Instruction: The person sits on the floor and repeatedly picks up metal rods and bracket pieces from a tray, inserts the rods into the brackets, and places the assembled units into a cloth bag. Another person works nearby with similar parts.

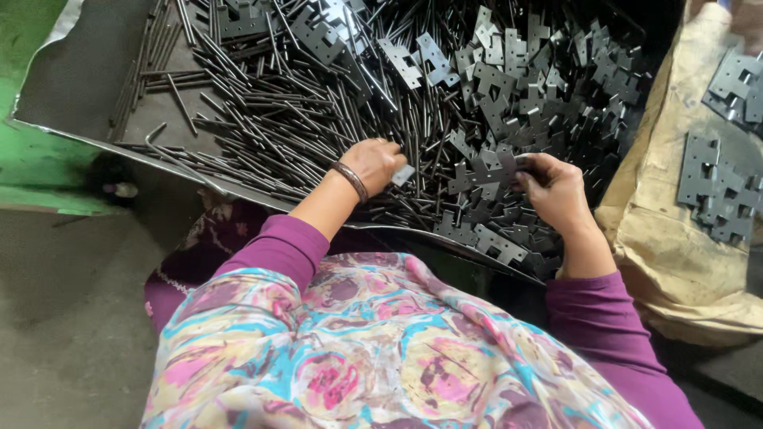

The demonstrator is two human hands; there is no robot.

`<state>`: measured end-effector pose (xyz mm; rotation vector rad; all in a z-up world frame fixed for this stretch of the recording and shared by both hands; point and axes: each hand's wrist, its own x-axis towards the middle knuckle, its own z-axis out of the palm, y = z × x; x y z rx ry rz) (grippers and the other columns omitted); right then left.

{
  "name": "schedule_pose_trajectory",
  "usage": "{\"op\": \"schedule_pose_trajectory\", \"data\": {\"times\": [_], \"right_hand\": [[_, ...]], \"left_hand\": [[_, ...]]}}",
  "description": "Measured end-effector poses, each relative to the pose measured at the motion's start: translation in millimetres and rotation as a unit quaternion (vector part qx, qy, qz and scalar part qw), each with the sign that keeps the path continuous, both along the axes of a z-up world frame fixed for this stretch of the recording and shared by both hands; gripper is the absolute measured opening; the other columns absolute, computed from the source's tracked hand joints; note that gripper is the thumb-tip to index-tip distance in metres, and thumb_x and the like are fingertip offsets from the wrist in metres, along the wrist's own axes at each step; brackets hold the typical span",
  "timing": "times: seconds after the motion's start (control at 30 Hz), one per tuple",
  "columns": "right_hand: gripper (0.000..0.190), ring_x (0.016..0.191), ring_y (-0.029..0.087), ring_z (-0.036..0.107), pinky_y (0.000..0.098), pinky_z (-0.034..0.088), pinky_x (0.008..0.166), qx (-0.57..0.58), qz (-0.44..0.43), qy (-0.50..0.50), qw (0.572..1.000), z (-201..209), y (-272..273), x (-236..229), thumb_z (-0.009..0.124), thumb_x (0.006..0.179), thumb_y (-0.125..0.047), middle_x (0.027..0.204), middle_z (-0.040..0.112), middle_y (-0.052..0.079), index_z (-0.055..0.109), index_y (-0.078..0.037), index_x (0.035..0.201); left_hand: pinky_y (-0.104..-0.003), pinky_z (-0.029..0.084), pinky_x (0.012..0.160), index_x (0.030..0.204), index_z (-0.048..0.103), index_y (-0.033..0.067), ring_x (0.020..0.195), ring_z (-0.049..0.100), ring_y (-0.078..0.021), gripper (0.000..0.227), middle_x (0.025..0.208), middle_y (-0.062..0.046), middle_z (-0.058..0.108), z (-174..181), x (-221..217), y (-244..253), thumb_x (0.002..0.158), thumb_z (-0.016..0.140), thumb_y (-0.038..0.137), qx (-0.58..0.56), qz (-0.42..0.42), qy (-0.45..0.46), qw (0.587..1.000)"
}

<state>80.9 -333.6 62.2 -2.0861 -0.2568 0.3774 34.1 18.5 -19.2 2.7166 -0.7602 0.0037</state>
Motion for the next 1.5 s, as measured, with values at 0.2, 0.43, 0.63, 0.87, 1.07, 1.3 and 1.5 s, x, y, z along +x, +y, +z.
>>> {"op": "schedule_pose_trajectory", "data": {"times": [0.2, 0.43, 0.63, 0.87, 1.07, 1.3, 1.5], "right_hand": [[0.033, 0.096, 0.015, 0.072, 0.0299, 0.062, 0.089, 0.274, -0.040, 0.072, 0.958, 15, 16, 13, 0.073, 0.090, 0.009, 0.109, 0.073, 0.009, 0.068, 0.003, 0.122], [0.038, 0.089, 0.025, 0.074, 0.0418, 0.068, 0.082, 0.436, -0.272, 0.318, 0.797, 8, 67, 16, 0.063, 0.095, -0.015, 0.106, 0.067, 0.015, 0.054, 0.002, 0.128], [0.062, 0.100, 0.025, 0.076, 0.0352, 0.065, 0.086, 0.350, -0.161, 0.295, 0.874, 20, 85, 10, 0.062, 0.089, 0.011, 0.122, 0.068, 0.017, 0.042, 0.003, 0.147], [0.063, 0.095, 0.024, 0.074, 0.0398, 0.062, 0.081, 0.003, 0.068, -0.134, 0.989, 42, 142, -32, 0.062, 0.090, 0.015, 0.113, 0.069, 0.016, 0.050, -0.005, 0.149], [0.050, 0.112, 0.030, 0.064, 0.0557, 0.050, 0.097, -0.212, 0.247, -0.346, 0.880, 96, 118, -26, 0.071, 0.061, 0.009, 0.102, 0.073, 0.008, 0.073, -0.010, 0.108], [0.058, 0.134, 0.045, 0.053, 0.0453, 0.050, 0.108, -0.152, 0.402, -0.352, 0.831, 56, 121, -33, 0.071, 0.055, 0.007, 0.136, 0.058, 0.017, 0.074, -0.011, 0.110], [0.055, 0.138, 0.046, 0.050, 0.0485, 0.049, 0.112, -0.066, 0.273, -0.287, 0.916, 31, 138, -60, 0.067, 0.082, 0.010, 0.147, 0.048, 0.028, 0.059, 0.002, 0.135]], "left_hand": [[-0.038, 0.053, 0.086, 0.095, 0.068, 0.0149, 0.098, 0.067, -0.0222, 0.007, 0.097, -0.003, 0.068, -16, -2, 6, 0.090, 0.063, 0.014, -0.026, 0.010, -0.091, 0.995], [-0.034, 0.060, 0.088, 0.106, 0.063, 0.0096, 0.093, 0.071, -0.0191, 0.011, 0.098, -0.005, 0.071, -7, 13, 0, 0.104, 0.058, 0.019, -0.602, 0.162, 0.054, 0.780], [-0.033, 0.059, 0.093, 0.114, 0.061, -0.0025, 0.102, 0.071, -0.0245, 0.013, 0.109, -0.016, 0.073, 37, 4, 7, 0.105, 0.054, 0.005, -0.883, 0.236, 0.292, 0.280], [-0.041, 0.061, 0.080, 0.110, 0.064, 0.0037, 0.090, 0.071, -0.0271, 0.037, 0.098, -0.013, 0.072, 29, -12, -57, 0.100, 0.050, 0.036, -0.886, 0.112, 0.423, 0.151], [-0.040, 0.059, 0.095, 0.123, 0.058, 0.0013, 0.107, 0.070, -0.0270, 0.026, 0.114, -0.014, 0.070, -7, -11, -57, 0.114, 0.052, 0.025, -0.866, 0.162, 0.432, 0.194], [-0.047, 0.056, 0.103, 0.128, 0.060, -0.0029, 0.112, 0.069, -0.0332, 0.073, 0.122, -0.021, 0.069, 4, -19, -51, 0.102, 0.043, 0.063, -0.877, 0.053, 0.448, 0.165], [-0.051, 0.053, 0.105, 0.126, 0.061, 0.0032, 0.118, 0.066, -0.0341, 0.081, 0.127, -0.019, 0.068, 29, -24, -55, 0.091, 0.054, 0.076, -0.871, 0.032, 0.464, 0.160]]}}
